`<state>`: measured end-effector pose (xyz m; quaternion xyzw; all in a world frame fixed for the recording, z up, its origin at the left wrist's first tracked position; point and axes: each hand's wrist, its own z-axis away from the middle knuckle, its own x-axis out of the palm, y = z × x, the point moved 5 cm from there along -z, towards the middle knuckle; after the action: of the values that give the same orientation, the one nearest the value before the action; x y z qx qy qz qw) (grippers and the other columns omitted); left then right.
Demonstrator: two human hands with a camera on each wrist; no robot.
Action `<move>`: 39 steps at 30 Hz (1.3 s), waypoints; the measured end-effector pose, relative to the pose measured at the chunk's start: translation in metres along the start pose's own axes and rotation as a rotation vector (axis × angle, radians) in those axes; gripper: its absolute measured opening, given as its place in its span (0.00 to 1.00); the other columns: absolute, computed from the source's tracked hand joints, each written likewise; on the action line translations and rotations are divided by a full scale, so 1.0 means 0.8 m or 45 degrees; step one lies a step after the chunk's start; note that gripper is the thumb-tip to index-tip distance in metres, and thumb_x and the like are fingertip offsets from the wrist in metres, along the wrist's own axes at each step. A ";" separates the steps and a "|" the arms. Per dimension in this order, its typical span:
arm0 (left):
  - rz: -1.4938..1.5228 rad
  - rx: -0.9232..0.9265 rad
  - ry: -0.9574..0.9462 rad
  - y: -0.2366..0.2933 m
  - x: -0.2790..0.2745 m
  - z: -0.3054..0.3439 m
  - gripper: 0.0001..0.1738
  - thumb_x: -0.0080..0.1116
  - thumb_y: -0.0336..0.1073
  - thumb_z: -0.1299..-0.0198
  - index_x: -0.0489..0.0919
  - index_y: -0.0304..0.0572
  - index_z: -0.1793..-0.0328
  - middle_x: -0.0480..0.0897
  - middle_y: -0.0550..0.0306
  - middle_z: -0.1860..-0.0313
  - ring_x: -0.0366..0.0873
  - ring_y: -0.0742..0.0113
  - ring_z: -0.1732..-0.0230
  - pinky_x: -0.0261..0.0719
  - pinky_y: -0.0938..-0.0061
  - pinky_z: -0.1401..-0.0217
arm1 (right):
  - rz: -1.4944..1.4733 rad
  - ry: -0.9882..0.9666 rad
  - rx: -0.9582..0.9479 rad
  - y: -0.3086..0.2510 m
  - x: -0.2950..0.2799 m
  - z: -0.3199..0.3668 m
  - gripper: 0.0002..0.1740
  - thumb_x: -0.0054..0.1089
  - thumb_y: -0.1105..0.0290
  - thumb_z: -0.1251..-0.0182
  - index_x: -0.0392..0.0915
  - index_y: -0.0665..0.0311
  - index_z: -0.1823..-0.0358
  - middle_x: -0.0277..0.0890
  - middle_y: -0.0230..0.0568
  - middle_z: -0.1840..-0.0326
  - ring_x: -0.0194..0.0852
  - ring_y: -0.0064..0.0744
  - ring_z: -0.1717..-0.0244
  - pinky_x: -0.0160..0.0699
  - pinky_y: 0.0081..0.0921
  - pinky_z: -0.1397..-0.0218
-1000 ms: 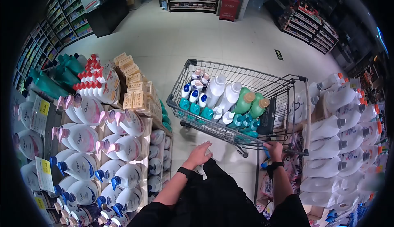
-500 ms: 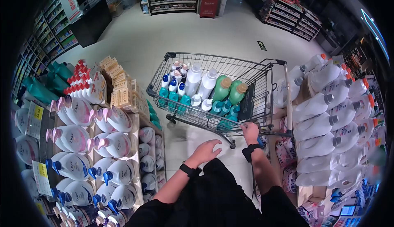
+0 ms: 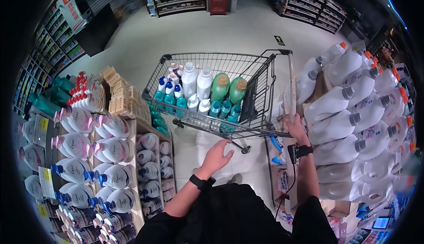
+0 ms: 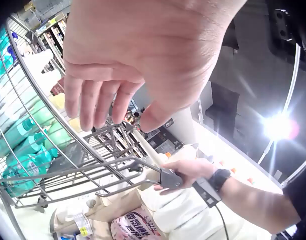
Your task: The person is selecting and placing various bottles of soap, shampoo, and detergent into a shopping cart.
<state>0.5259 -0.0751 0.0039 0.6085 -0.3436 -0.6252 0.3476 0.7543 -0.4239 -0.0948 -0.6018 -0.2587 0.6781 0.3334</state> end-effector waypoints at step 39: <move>0.715 -0.555 0.279 -0.170 0.097 0.067 0.64 0.62 0.38 0.45 0.23 0.23 0.21 0.73 0.31 0.31 0.74 0.48 0.31 0.71 0.70 0.31 | 0.616 -0.282 -1.359 -0.165 -0.016 0.080 0.16 0.61 0.62 0.41 0.79 0.62 0.85 0.74 0.40 0.82 0.71 0.45 0.70 0.67 0.45 0.41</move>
<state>0.4685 -0.0700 -0.1515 0.4653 -0.3167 -0.4951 0.6619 0.7105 -0.3456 0.0214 -0.6538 -0.4524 0.5696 -0.2081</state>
